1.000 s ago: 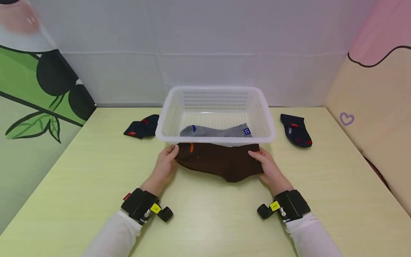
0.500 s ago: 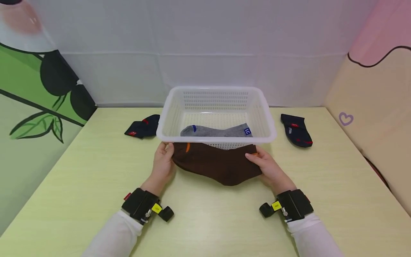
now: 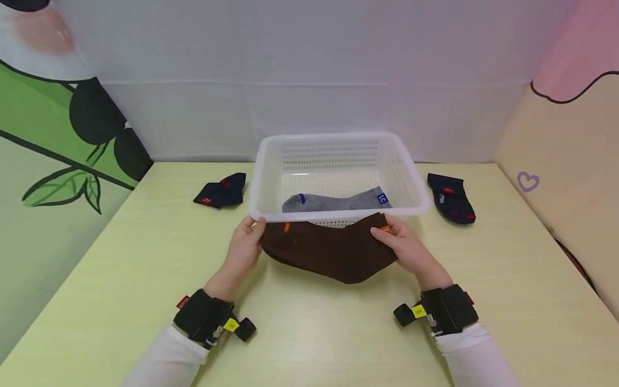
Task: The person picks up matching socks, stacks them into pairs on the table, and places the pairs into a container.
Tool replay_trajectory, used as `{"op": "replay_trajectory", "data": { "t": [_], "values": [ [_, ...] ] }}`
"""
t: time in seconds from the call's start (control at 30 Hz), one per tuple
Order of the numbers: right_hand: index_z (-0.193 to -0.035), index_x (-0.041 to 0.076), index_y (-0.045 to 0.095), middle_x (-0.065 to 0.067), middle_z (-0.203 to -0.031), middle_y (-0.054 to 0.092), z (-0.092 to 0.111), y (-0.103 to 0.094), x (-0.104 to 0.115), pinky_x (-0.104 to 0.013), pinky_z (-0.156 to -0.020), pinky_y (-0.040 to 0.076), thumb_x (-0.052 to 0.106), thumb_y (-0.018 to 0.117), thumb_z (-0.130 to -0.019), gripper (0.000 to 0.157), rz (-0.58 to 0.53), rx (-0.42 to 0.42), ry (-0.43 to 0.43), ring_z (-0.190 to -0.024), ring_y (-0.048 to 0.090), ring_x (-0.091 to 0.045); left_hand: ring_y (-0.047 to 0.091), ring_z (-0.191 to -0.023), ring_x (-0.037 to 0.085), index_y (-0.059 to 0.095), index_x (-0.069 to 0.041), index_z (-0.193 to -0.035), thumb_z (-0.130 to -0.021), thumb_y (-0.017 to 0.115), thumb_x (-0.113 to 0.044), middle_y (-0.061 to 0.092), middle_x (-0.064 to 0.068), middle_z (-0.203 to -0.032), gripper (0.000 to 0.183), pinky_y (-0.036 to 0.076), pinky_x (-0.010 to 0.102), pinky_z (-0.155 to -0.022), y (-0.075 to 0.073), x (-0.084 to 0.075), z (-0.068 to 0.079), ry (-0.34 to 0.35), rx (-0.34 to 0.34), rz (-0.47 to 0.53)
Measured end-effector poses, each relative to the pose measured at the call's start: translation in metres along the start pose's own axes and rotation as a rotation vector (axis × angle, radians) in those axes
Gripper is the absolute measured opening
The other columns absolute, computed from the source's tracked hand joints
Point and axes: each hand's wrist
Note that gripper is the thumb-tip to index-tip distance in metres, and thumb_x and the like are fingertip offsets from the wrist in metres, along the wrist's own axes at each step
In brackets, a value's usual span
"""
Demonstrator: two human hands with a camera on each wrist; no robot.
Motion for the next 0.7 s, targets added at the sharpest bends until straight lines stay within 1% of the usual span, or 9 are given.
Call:
{"op": "replay_trajectory", "data": {
  "t": [0.1, 0.13, 0.23, 0.3, 0.37, 0.53, 0.6, 0.7],
  "values": [
    [-0.112, 0.016, 0.058, 0.003, -0.098, 0.070, -0.003, -0.001, -0.003, -0.024, -0.068, 0.055, 0.004, 0.037, -0.101, 0.027, 0.004, -0.025, 0.008, -0.081, 0.070, -0.010, 0.051, -0.059, -0.001, 0.051, -0.003, -0.103, -0.100, 0.044, -0.011, 0.058, -0.012, -0.066, 0.011, 0.037, 0.015, -0.054, 0.000, -0.002, -0.002, -0.012, -0.040, 0.022],
    [-0.112, 0.016, 0.058, 0.003, -0.098, 0.070, -0.004, -0.001, -0.003, -0.024, -0.067, 0.055, 0.004, 0.037, -0.101, 0.026, 0.004, -0.029, 0.007, -0.081, 0.070, -0.010, 0.049, -0.057, -0.001, 0.051, -0.006, -0.097, -0.100, 0.044, -0.011, 0.056, -0.012, -0.064, 0.010, 0.036, 0.015, -0.053, 0.000, -0.002, -0.002, -0.011, -0.053, 0.028],
    [-0.112, 0.014, 0.057, 0.002, -0.098, 0.071, -0.006, -0.001, -0.006, -0.025, -0.067, 0.055, 0.004, 0.038, -0.101, 0.025, -0.007, -0.031, -0.006, -0.081, 0.070, -0.011, 0.042, -0.052, 0.000, 0.045, -0.012, -0.082, -0.100, 0.046, -0.011, 0.048, -0.011, -0.058, 0.018, 0.030, 0.016, -0.051, -0.002, -0.001, -0.005, -0.004, -0.079, 0.035],
    [-0.112, 0.013, 0.058, 0.002, -0.098, 0.071, -0.007, -0.001, -0.007, -0.025, -0.067, 0.056, 0.004, 0.038, -0.101, 0.025, -0.010, -0.031, -0.016, -0.081, 0.070, -0.011, 0.039, -0.050, 0.000, 0.041, -0.013, -0.078, -0.099, 0.047, -0.011, 0.043, -0.011, -0.056, 0.023, 0.028, 0.016, -0.050, -0.003, -0.001, -0.006, 0.001, -0.089, 0.039],
    [-0.111, 0.013, 0.058, 0.002, -0.098, 0.070, -0.008, -0.001, -0.007, -0.025, -0.066, 0.055, 0.003, 0.038, -0.101, 0.024, -0.005, -0.036, -0.022, -0.081, 0.070, -0.010, 0.037, -0.049, 0.000, 0.040, -0.013, -0.076, -0.099, 0.048, -0.011, 0.041, -0.011, -0.054, 0.024, 0.027, 0.016, -0.049, -0.004, -0.002, -0.008, 0.005, -0.099, 0.048],
    [-0.111, 0.015, 0.057, 0.003, -0.097, 0.070, -0.010, 0.001, -0.007, -0.024, -0.066, 0.055, 0.005, 0.039, -0.101, 0.024, 0.015, -0.058, -0.014, -0.080, 0.069, -0.009, 0.037, -0.048, 0.000, 0.043, -0.014, -0.076, -0.098, 0.050, -0.012, 0.040, -0.011, -0.053, 0.023, 0.027, 0.016, -0.048, -0.004, -0.005, -0.010, 0.010, -0.133, 0.062],
    [-0.112, 0.015, 0.057, 0.004, -0.097, 0.070, -0.011, 0.001, -0.007, -0.024, -0.066, 0.055, 0.005, 0.039, -0.101, 0.023, 0.014, -0.054, -0.008, -0.080, 0.070, -0.010, 0.037, -0.047, 0.000, 0.044, -0.014, -0.076, -0.098, 0.051, -0.013, 0.040, -0.011, -0.052, 0.023, 0.027, 0.016, -0.047, -0.004, -0.006, -0.008, 0.014, -0.171, 0.032],
    [-0.113, 0.016, 0.057, 0.004, -0.098, 0.070, -0.009, 0.003, -0.005, -0.024, -0.067, 0.055, 0.005, 0.042, -0.100, 0.023, 0.025, -0.036, 0.003, -0.082, 0.069, -0.009, 0.032, -0.046, 0.002, 0.043, -0.014, -0.077, -0.097, 0.053, -0.015, 0.034, -0.010, -0.053, 0.022, 0.025, 0.017, -0.046, -0.004, -0.009, 0.001, 0.055, -0.237, -0.051]
  ]
}}
Point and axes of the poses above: each hand's wrist, its own z-axis away from the middle knuckle, its own y-axis out of the palm, x = y × z
